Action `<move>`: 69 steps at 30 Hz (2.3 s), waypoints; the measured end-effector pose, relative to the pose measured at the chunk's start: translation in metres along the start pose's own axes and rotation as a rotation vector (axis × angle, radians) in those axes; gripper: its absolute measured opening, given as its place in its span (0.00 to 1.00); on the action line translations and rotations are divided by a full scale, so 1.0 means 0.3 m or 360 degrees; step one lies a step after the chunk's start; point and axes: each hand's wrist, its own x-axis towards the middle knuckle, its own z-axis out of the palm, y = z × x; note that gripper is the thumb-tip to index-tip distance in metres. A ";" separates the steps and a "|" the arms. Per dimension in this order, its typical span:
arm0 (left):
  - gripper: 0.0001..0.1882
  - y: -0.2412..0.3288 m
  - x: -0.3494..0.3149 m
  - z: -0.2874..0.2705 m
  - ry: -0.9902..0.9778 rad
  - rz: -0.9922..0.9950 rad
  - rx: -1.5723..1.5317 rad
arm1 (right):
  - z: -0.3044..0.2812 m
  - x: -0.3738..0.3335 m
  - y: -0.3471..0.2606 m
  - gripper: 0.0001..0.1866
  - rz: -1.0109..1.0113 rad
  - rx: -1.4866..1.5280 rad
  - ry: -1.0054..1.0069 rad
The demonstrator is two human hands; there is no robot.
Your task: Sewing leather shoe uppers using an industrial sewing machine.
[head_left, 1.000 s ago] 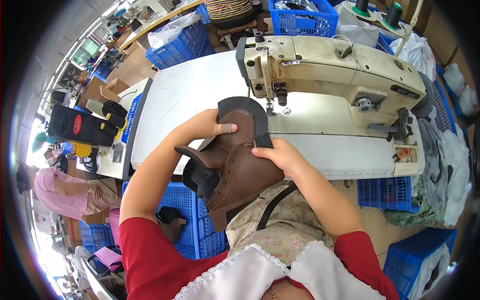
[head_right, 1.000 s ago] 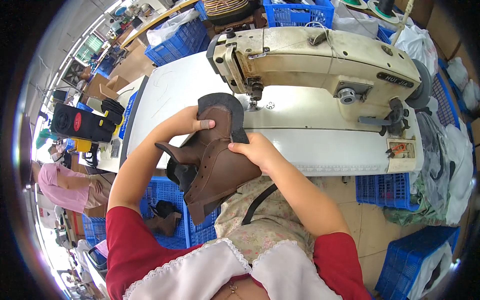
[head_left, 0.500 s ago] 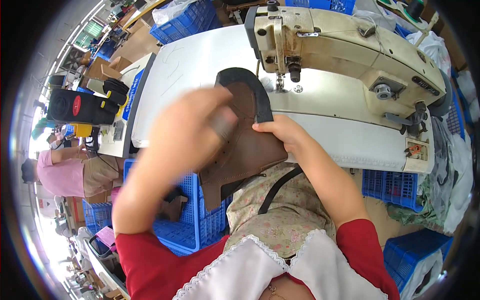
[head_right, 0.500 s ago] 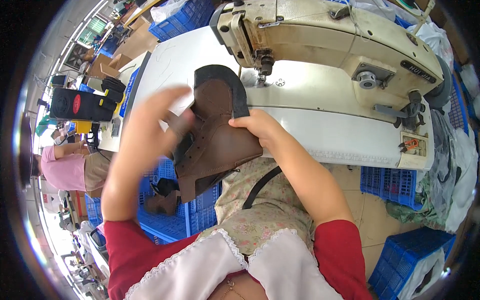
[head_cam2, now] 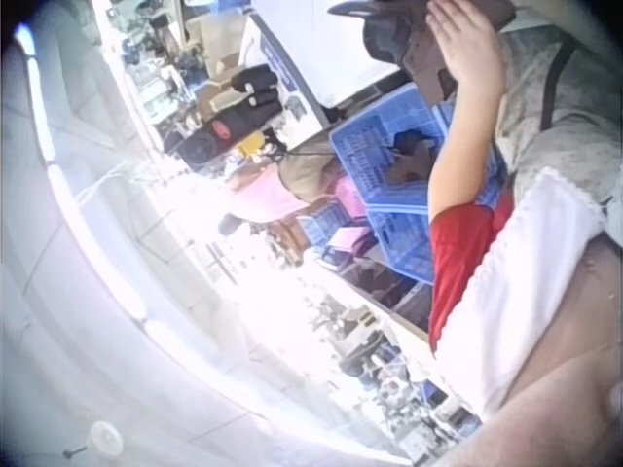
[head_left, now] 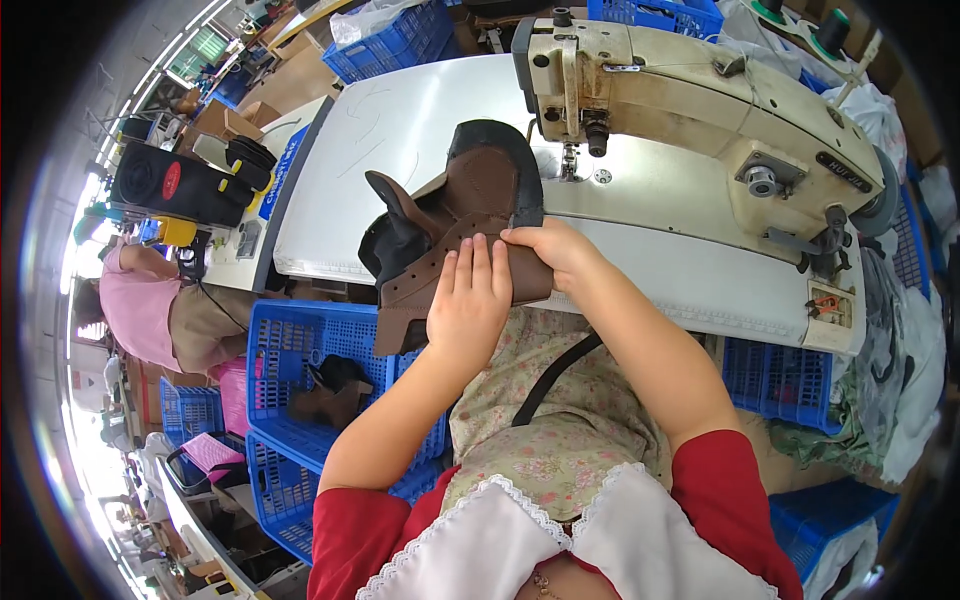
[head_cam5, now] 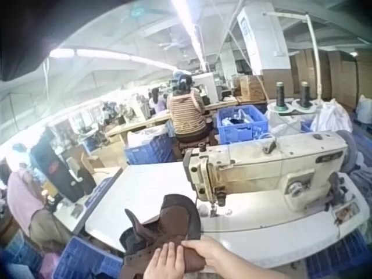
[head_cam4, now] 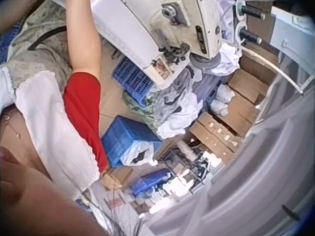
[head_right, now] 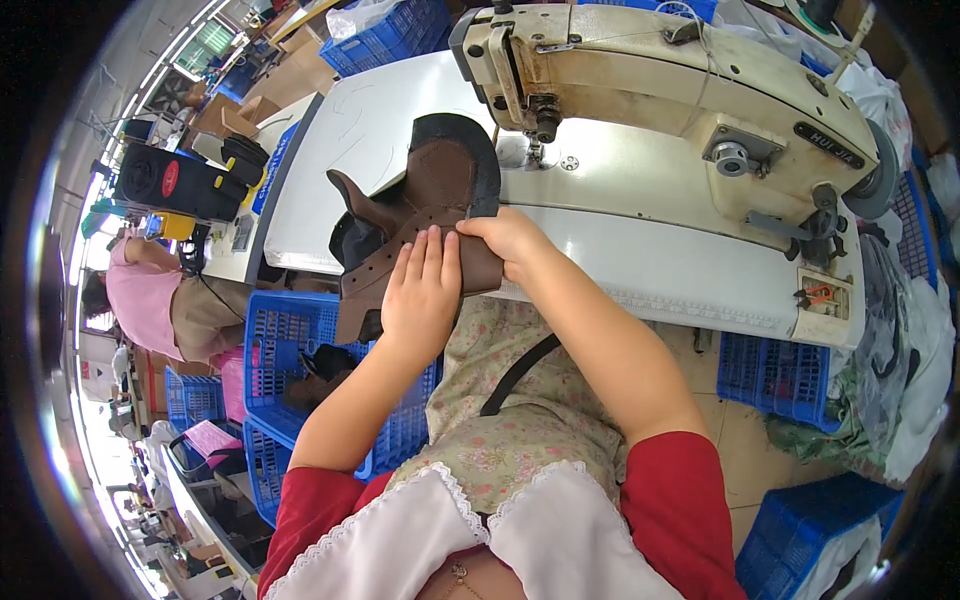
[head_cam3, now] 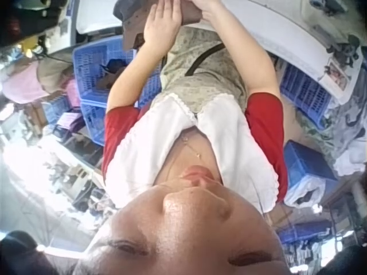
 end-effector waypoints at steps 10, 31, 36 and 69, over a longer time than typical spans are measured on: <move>0.28 -0.046 0.125 0.049 -0.0332 0.0181 -0.0082 | -0.112 0.046 -0.048 0.28 -0.0331 -0.0899 0.0472; 0.25 -0.014 0.231 0.143 -0.0176 0.0150 -0.0185 | -0.163 0.068 -0.091 0.15 -0.1154 -0.2301 0.0966; 0.30 -0.068 0.275 0.141 -0.0461 0.0253 -0.0272 | -0.157 0.070 -0.093 0.14 -0.1165 -0.2456 0.0963; 0.29 -0.101 0.285 0.141 -0.0477 0.0498 -0.0289 | -0.131 0.175 -0.112 0.23 -0.1480 -0.3165 0.0351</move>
